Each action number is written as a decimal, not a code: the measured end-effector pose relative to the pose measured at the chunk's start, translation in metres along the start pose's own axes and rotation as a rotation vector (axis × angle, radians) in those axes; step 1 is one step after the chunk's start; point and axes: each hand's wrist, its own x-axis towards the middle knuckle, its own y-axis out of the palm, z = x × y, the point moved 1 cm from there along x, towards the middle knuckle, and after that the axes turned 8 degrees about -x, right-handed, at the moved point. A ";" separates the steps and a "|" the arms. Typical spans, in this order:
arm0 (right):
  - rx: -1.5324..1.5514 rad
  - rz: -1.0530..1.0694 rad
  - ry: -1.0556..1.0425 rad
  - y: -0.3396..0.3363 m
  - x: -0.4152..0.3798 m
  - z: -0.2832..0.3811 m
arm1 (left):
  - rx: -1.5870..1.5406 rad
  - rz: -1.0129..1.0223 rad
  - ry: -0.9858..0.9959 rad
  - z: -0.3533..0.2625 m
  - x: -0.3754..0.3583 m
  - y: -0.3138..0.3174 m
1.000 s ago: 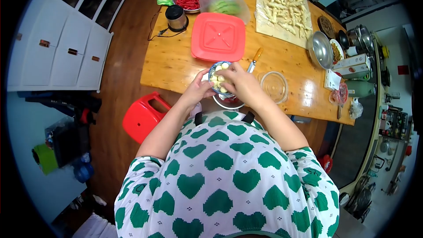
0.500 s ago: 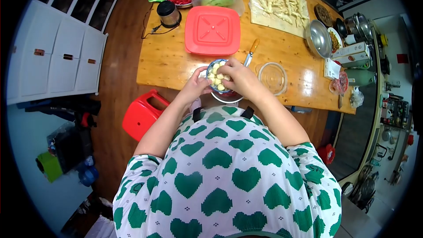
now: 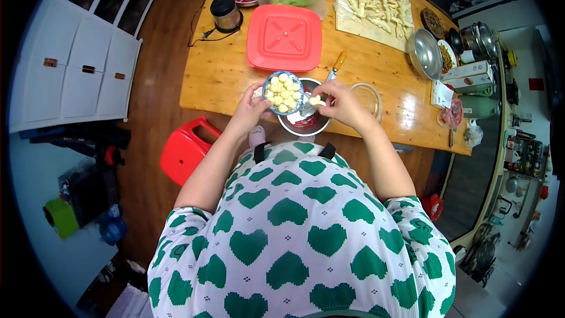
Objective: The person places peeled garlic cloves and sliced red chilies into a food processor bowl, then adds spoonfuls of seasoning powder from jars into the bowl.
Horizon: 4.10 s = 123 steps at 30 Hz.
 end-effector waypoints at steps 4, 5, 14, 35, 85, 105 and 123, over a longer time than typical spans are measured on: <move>-0.164 0.108 0.010 0.009 -0.004 -0.022 | -0.021 -0.058 0.007 -0.001 0.000 -0.007; -0.190 0.109 0.032 0.012 -0.005 -0.027 | -0.021 -0.068 0.007 -0.001 0.000 -0.007; -0.028 -0.136 -0.084 0.002 0.013 0.034 | -0.026 -0.037 0.008 -0.006 0.003 0.003; -0.262 -0.026 -0.180 0.021 0.028 0.039 | 0.006 0.020 -0.033 -0.002 0.011 0.015; -0.221 -0.067 -0.281 0.009 0.030 0.033 | -0.020 0.042 -0.057 -0.006 0.015 0.020; -0.207 -0.063 -0.260 0.007 0.032 0.031 | -0.006 0.046 -0.069 -0.005 0.018 0.019; -0.293 -0.064 -0.231 0.015 0.032 0.023 | 0.059 0.078 -0.091 -0.008 0.016 0.023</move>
